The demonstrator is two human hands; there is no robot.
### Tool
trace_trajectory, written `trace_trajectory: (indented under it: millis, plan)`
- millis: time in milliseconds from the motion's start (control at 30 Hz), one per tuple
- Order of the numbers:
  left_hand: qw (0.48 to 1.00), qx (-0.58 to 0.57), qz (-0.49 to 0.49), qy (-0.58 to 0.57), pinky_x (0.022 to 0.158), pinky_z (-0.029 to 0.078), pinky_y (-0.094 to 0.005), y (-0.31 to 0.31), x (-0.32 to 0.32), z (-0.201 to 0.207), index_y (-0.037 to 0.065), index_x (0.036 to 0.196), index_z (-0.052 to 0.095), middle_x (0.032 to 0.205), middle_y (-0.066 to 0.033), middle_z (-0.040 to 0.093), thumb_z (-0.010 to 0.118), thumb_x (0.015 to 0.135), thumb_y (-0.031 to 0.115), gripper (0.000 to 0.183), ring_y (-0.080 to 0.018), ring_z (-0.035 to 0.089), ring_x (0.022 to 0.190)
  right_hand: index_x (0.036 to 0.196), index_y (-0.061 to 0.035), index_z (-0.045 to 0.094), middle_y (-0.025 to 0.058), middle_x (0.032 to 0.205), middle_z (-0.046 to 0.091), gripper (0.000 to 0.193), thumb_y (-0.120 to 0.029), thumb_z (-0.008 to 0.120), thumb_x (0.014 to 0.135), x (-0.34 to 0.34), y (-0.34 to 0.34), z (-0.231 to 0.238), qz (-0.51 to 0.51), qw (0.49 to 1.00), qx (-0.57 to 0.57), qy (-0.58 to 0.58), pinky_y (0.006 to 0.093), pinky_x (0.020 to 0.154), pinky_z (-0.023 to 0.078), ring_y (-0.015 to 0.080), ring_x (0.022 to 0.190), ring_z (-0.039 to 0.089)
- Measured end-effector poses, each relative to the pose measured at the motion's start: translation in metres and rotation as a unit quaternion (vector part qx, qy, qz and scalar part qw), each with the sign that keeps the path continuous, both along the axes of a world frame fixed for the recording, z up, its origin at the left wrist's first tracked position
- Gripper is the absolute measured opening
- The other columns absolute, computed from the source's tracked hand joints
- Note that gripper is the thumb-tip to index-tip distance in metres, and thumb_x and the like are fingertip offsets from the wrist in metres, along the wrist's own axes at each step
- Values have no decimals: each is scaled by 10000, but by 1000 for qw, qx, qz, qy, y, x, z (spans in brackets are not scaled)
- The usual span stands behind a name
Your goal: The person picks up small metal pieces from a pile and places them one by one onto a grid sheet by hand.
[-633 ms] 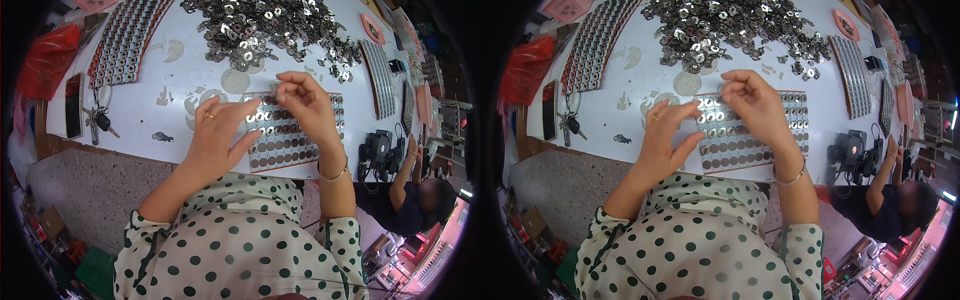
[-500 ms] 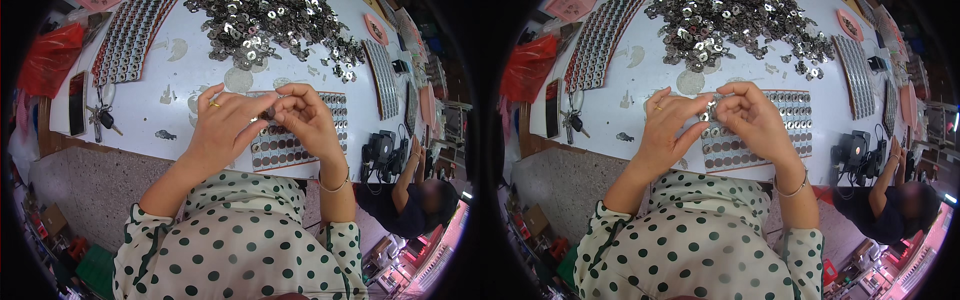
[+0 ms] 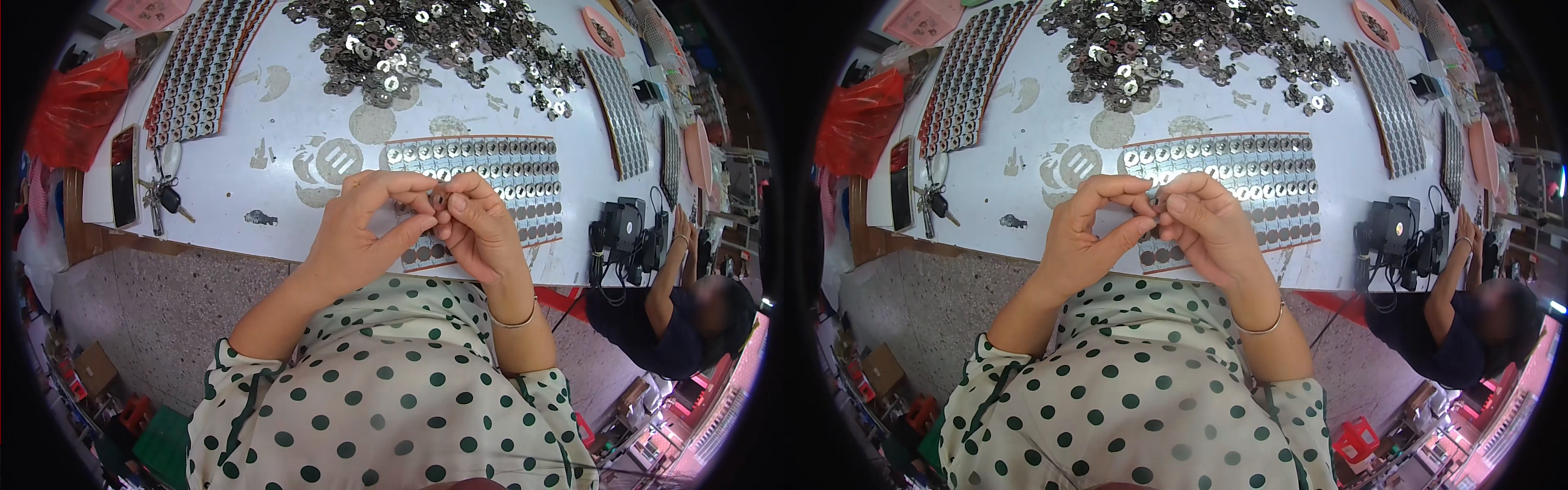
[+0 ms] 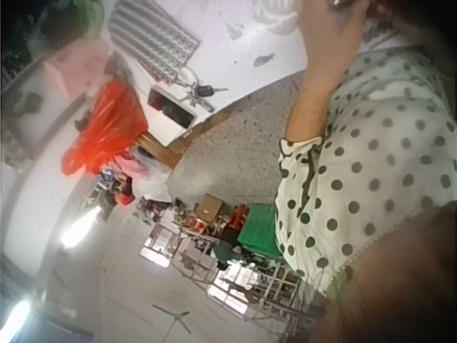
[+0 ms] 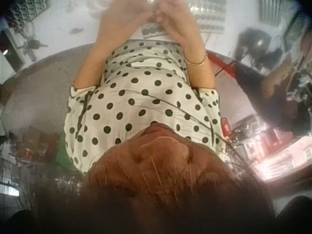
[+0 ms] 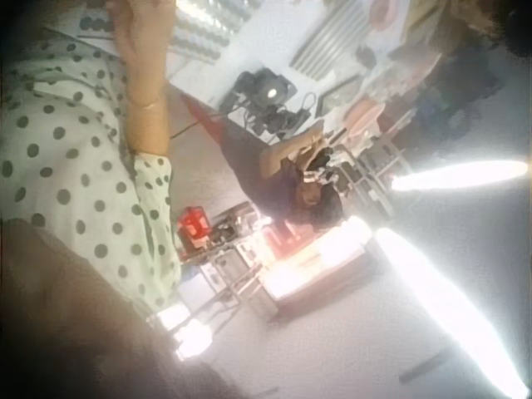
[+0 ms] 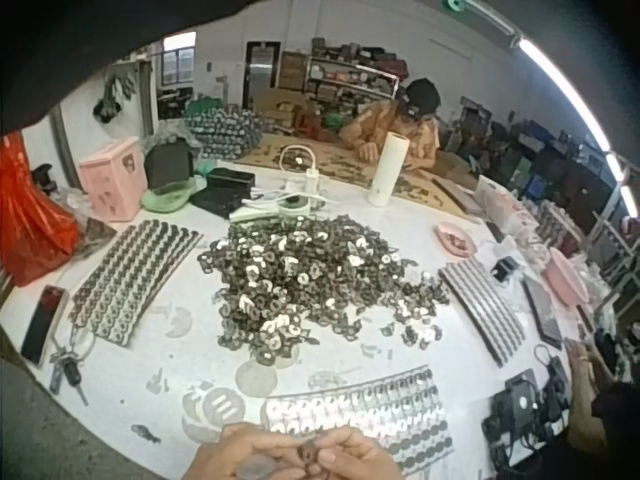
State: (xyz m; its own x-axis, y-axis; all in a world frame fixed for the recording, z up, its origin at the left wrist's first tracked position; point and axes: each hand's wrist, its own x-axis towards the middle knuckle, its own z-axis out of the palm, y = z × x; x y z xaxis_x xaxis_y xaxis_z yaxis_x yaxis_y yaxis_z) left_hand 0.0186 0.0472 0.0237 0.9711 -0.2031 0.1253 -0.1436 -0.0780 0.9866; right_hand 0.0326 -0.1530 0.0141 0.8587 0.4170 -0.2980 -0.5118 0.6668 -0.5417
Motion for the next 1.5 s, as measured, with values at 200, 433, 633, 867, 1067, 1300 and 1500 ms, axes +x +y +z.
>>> trace_trajectory:
  millis: [200, 433, 633, 867, 1067, 1300, 1500]
  plan:
    - [976, 179, -7, -120, 1055, 357, -407, 9, -4, -1, 114, 1163, 687, 1059, -20, 723, 773, 885, 214, 308, -201, 651, 1033, 1146, -3, 682, 72, 993, 718, 209, 22, 712, 941, -10, 0, 11, -2, 962, -249, -111, 251, 764, 605, 121, 846, 697]
    - [894, 374, -66, -239, 1125, 347, -483, 17, -29, -17, 110, 1136, 704, 1364, -64, 622, 827, 826, 335, 402, -231, 575, 1300, 1142, -47, 740, 66, 945, 724, 252, 18, 735, 898, -12, -13, 19, 71, 770, -538, -337, 263, 713, 558, 117, 803, 680]
    - [878, 400, -81, -249, 1140, 363, -506, 17, -31, -21, 107, 1158, 716, 1384, -78, 616, 845, 782, 433, 513, -241, 559, 1335, 1024, -18, 714, 94, 882, 703, 149, -3, 738, 878, -11, -4, 29, 161, 772, -567, -239, 294, 663, 538, 181, 756, 675]
    - [882, 394, -75, -248, 1148, 363, -509, 18, -34, -23, 76, 1153, 712, 1390, -84, 612, 836, 787, 470, 552, -252, 556, 1342, 1045, -34, 675, 109, 898, 689, 189, 8, 717, 866, -22, 9, 30, 100, 744, -589, -299, 381, 710, 542, 291, 825, 666]
    - [879, 396, -81, -254, 1149, 365, -511, 18, -33, -24, 64, 1142, 707, 1387, -96, 615, 831, 792, 468, 548, -263, 561, 1339, 1034, -23, 681, 110, 888, 687, 175, 3, 722, 866, -18, 3, 26, 99, 685, -624, -362, 378, 699, 540, 286, 820, 662]
    - [884, 385, -77, -253, 1147, 371, -514, 17, -32, -25, 52, 1120, 699, 1393, -100, 612, 827, 796, 460, 537, -267, 556, 1345, 996, -29, 718, 109, 889, 698, 141, -8, 738, 858, -16, 3, 27, 106, 730, -611, -287, 370, 686, 533, 283, 823, 654]
    - [882, 389, -82, -254, 1144, 375, -521, 18, -33, -26, 49, 1127, 689, 1402, -104, 607, 823, 805, 450, 531, -270, 552, 1349, 1007, -46, 717, 90, 892, 689, 154, -16, 744, 859, -22, 5, 15, 66, 715, -613, -330, 372, 677, 528, 280, 830, 648]
